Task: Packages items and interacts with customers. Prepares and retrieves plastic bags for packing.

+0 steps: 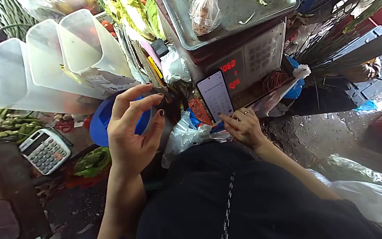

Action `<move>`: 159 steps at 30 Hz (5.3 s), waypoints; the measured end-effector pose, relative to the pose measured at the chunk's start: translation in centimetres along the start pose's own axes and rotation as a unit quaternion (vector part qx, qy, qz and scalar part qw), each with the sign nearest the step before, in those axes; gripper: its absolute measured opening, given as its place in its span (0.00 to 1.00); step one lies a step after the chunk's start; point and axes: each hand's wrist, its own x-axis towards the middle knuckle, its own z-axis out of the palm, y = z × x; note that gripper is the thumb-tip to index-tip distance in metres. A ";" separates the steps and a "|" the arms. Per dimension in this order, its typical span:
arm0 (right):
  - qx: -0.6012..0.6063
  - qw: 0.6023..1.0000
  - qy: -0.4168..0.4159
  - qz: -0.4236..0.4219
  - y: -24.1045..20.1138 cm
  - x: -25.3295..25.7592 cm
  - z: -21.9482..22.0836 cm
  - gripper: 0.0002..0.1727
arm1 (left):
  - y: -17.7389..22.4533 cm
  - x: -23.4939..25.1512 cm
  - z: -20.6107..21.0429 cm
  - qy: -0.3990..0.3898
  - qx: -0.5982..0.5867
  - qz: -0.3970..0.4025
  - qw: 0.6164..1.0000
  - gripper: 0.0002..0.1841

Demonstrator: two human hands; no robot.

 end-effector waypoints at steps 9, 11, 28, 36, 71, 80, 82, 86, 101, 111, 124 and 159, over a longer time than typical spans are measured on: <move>-0.005 0.998 0.058 0.034 0.3 -0.9 -0.3 0.17 | -0.1 -0.4 0.1 0.009 0.003 -0.007 1.000 0.16; -0.030 0.995 0.070 0.067 0.5 -0.6 -0.5 0.18 | 0.0 -0.4 0.3 0.010 0.003 -0.007 1.000 0.16; -0.034 0.993 0.042 0.105 -0.2 -0.3 -1.0 0.20 | -1.5 -2.3 -0.1 0.013 0.000 -0.008 1.000 0.17; 0.092 0.994 -0.025 0.050 -1.7 -1.0 -2.4 0.18 | -2.0 -3.5 1.5 0.011 -0.049 -0.009 0.999 0.15; -0.137 0.907 0.395 0.055 28.5 13.6 -49.0 0.14 | 37.5 42.2 27.3 0.304 0.103 0.263 0.910 0.28; -0.176 0.846 0.445 -0.233 22.0 15.9 -47.3 0.12 | 35.2 43.1 25.3 0.185 0.030 0.260 0.947 0.10; -0.151 0.866 0.396 -0.265 21.2 17.6 -47.0 0.14 | 34.9 43.2 24.7 0.158 0.030 0.264 0.951 0.12; -0.119 0.893 0.359 -0.243 19.6 20.3 -46.4 0.17 | 34.8 42.6 24.0 0.147 0.024 0.250 0.957 0.13; -0.115 0.852 0.454 -0.234 18.6 21.2 -47.0 0.19 | 34.0 42.5 23.5 0.165 -0.031 0.351 0.921 0.11; -0.117 0.933 0.340 -0.032 19.3 22.2 -46.7 0.13 | 33.5 43.1 24.1 0.111 -0.119 0.277 0.947 0.11; -0.135 0.937 0.322 0.011 19.5 21.5 -46.3 0.14 | 32.9 42.6 25.4 0.164 0.020 0.336 0.927 0.26; 0.262 0.917 0.162 0.254 25.2 2.2 -29.9 0.12 | 16.6 21.4 35.8 -0.364 -0.344 -0.108 0.858 0.16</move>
